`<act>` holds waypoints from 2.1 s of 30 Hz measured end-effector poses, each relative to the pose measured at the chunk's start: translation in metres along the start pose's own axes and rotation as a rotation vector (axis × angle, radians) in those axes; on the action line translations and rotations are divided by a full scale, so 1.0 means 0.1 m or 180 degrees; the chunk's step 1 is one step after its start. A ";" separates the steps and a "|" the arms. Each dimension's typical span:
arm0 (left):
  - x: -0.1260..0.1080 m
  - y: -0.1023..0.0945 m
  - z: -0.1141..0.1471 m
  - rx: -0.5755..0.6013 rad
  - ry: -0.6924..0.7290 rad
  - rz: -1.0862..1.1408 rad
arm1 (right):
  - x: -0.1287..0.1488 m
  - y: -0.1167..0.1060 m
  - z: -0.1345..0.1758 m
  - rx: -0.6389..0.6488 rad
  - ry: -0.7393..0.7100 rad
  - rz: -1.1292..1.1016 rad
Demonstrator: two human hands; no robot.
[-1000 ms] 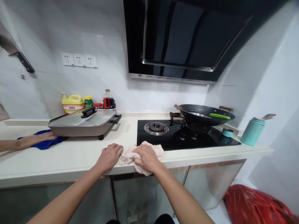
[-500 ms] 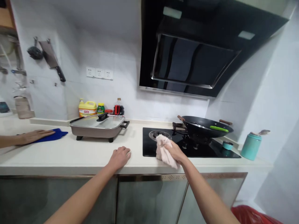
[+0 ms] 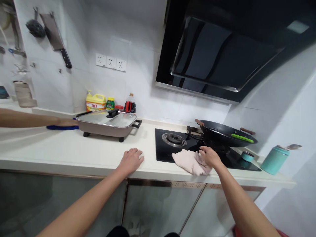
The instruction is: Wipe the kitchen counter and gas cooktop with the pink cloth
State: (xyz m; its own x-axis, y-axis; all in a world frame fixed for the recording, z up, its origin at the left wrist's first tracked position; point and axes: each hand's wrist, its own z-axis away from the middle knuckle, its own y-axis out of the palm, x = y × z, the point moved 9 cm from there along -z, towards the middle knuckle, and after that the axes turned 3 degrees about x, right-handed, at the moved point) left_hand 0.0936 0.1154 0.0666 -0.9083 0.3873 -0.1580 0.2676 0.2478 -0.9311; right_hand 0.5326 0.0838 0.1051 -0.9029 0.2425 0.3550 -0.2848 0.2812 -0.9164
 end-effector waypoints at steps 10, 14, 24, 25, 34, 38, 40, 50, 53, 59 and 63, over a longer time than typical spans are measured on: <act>-0.01 0.01 0.01 0.0000 0.0021 0.0151 | 0.72 0.80 0.16 0.0968 -0.0108 0.0806; -0.02 0.02 0.01 -0.0001 0.0074 0.0131 | 1.45 0.97 0.21 0.1014 -0.0578 0.0545; 0.12 0.00 0.00 -0.0046 -0.0023 0.0612 | 2.85 1.18 1.02 0.0678 -0.2290 -0.0138; 0.12 0.01 -0.01 -0.0032 0.0004 0.0565 | 2.81 1.14 1.06 0.0631 -0.2291 -0.0177; 0.06 0.03 -0.02 0.0115 0.0271 0.0109 | 1.70 0.75 1.17 -0.0437 -0.2043 -0.0266; 0.11 0.05 -0.05 0.0159 0.0139 0.0155 | 0.85 0.50 0.88 -0.0640 -0.1613 -0.0354; 0.14 0.07 -0.07 0.0169 0.0120 0.0128 | 0.42 0.37 0.73 -0.0643 -0.1372 -0.0456; 0.23 0.12 -0.15 0.0058 0.0214 0.0119 | -1.05 -0.02 0.35 -0.0902 -0.0228 -0.0509; 0.26 0.14 -0.16 0.0050 0.0195 0.0086 | -1.33 -0.09 0.27 -0.0994 -0.0125 -0.0567; 0.30 0.14 -0.16 -0.0048 0.0290 0.0131 | -1.87 -0.40 0.09 -0.1103 0.0073 -0.0698; 0.31 0.14 -0.15 -0.0096 0.0270 0.0133 | -2.23 -0.68 -0.13 -0.1251 0.0149 -0.0797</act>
State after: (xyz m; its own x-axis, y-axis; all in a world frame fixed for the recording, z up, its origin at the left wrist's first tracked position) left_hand 0.0745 0.1443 0.0537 -0.8661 0.4712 -0.1668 0.3153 0.2560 -0.9138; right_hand 0.7576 0.0229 0.0904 -0.8038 0.1614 0.5725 -0.3403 0.6646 -0.6652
